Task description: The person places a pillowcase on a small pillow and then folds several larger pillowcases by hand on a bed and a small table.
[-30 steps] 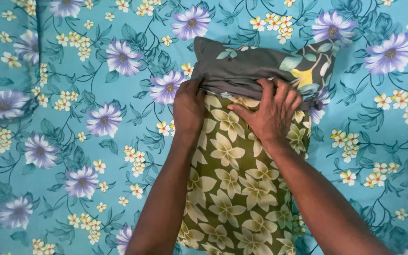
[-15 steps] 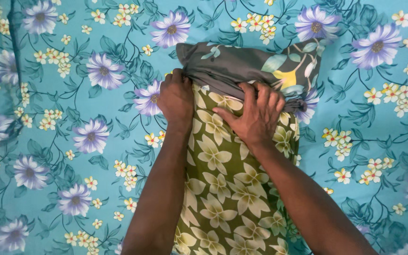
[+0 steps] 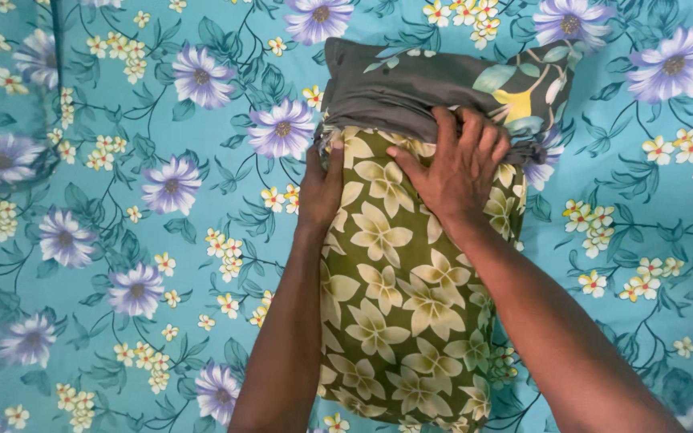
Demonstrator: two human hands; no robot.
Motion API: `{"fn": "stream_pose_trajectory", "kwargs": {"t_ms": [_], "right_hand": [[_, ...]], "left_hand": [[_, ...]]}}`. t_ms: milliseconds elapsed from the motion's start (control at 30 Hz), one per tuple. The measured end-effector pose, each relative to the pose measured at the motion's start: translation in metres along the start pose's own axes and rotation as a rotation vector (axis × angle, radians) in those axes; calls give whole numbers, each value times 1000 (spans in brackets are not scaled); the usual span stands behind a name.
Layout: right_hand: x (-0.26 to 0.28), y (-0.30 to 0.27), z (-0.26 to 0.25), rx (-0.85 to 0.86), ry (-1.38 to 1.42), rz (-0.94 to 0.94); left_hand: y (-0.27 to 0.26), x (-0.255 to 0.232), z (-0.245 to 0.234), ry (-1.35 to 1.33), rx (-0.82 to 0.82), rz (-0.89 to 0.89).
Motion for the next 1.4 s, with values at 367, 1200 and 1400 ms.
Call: {"fn": "stream_pose_trajectory", "kwargs": {"t_ms": [367,1200,1400], "right_hand": [[-16,-6,-11,114,249,36],[-244,-23,-41,1167,1179,1056],[-241,-60,-78,1281,511,1372]], "left_hand": [[-64,-101,-14,-765,35,-211],[-92,-163,47,197,-113,312],[-195,-63,62,24,197,-417]]}}
Point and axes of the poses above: each hand's wrist, its own y-axis towards the middle knuckle, its own z-axis out of the palm, x = y × z, the point moved 5 cm from there along y, towards the middle knuckle, and after that the axes turned 15 degrees about z, right-handed, at the moved point
